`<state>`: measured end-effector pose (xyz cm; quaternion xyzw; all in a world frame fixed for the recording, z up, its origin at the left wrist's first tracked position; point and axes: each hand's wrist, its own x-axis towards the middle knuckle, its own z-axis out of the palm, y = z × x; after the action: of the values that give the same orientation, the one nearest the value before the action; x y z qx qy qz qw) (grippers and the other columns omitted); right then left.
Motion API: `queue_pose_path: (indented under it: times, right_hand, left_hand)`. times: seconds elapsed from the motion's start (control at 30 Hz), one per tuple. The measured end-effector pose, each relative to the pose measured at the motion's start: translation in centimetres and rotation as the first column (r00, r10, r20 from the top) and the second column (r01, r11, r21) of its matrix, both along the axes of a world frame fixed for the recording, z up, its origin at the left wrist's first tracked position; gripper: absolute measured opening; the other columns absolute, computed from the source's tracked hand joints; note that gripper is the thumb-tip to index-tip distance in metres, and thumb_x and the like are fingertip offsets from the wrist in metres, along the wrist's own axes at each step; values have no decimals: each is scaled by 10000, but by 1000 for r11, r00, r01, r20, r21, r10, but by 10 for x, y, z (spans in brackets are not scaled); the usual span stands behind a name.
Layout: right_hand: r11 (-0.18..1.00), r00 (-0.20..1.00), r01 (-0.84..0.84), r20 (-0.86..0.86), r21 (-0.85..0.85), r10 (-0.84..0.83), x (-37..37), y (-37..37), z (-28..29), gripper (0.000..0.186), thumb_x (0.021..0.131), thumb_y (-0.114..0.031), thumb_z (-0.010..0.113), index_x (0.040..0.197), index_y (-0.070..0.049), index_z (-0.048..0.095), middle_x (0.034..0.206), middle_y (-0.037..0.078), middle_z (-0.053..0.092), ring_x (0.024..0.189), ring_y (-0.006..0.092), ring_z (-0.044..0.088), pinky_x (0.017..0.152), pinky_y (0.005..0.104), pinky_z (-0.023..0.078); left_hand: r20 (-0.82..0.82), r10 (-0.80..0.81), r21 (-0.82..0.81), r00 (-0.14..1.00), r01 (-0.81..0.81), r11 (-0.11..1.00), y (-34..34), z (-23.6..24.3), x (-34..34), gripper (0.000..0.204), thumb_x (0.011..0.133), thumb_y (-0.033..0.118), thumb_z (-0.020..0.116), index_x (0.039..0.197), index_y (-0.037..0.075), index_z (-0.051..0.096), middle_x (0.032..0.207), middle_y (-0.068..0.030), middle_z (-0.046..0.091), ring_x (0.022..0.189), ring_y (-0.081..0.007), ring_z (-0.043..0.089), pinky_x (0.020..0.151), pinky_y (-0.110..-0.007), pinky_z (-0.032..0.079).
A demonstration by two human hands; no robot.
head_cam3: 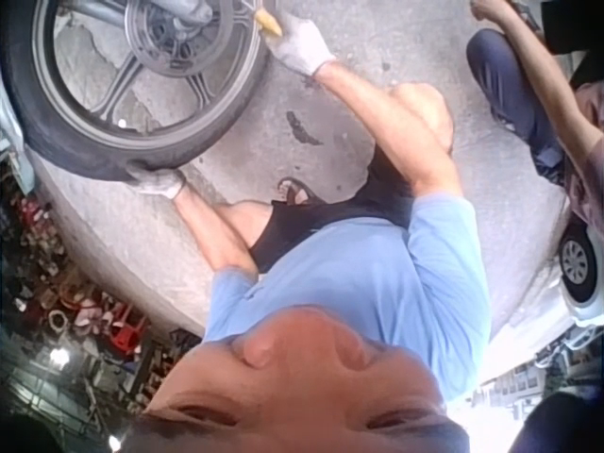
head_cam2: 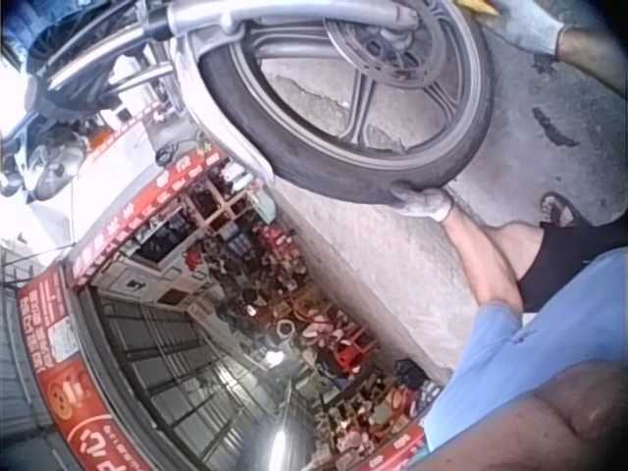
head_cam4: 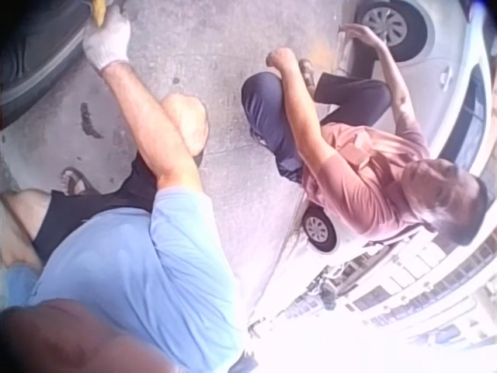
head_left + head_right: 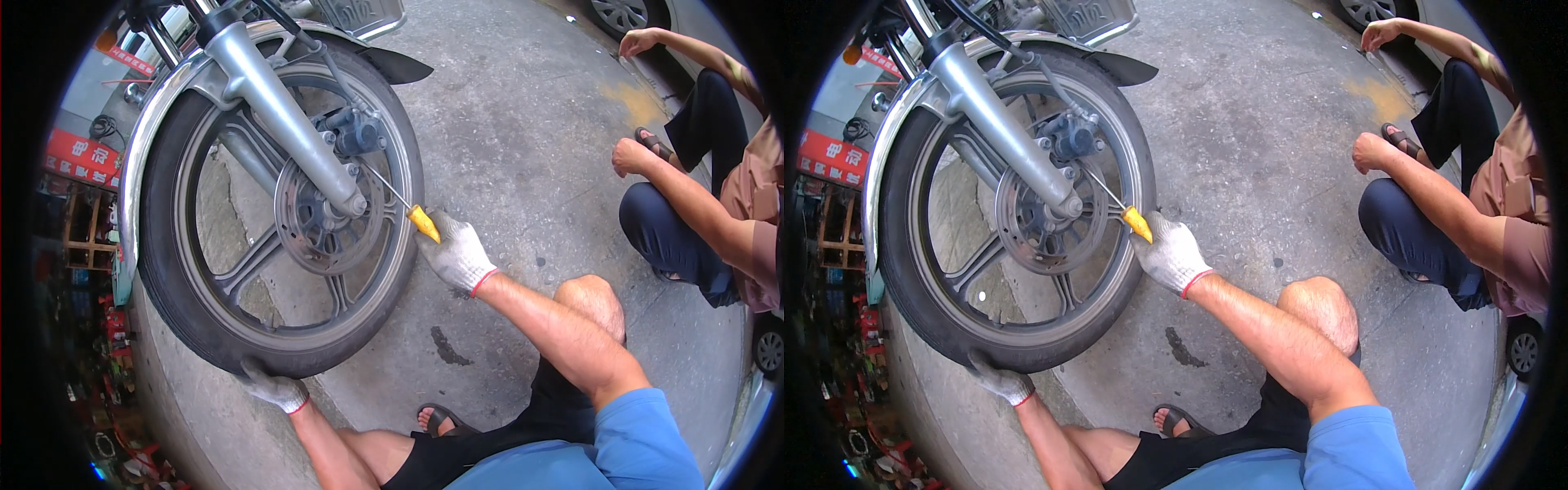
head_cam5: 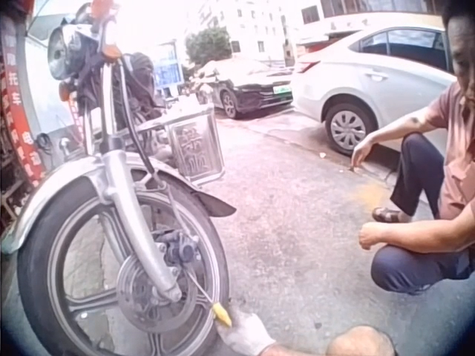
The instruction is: The person uses a screwdriver and an impact driver to remove bolts from the front brake caliper of a motorcycle, then removes the caliper assembly by hand to inspect it.
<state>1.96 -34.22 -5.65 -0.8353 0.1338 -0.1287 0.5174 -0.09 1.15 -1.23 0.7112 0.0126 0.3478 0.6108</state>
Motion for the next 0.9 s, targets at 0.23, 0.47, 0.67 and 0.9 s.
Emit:
queue_pose_path:
  times: [0.23,0.47,0.67,0.9]
  right_hand:
    - [1000,1000,9,15,9,-9,0,3,-6,224,852,-232,641,933,-36,571,744,247,635,740,446,637,635,512,504]
    - [1000,999,11,38,9,-11,-1,5,-10,223,852,-232,641,921,-33,568,764,246,636,742,447,633,634,510,500]
    - [999,997,26,69,19,-27,2,7,-14,230,847,-233,646,922,-30,568,771,253,633,755,451,630,635,506,499]
    - [997,996,-77,-53,5,77,-1,-16,24,267,844,-272,637,907,-15,601,787,257,639,764,454,631,641,507,501]
  left_hand:
    - [17,21,40,1000,-22,999,4,-7,1,523,999,257,441,1368,-108,378,1373,-202,459,1218,-273,481,1092,-398,353]
    - [8,41,44,999,-41,998,13,-15,0,568,998,274,422,1404,-112,324,1415,-218,419,1276,-293,443,1129,-409,318]
    - [-39,39,-9,998,-39,999,4,-8,-1,597,996,292,441,1416,-111,310,1434,-227,399,1290,-293,431,1139,-410,303]
    - [-46,81,-88,996,-85,992,-9,7,1,548,988,251,513,1400,-84,376,1406,-184,451,1235,-265,470,1090,-380,352]
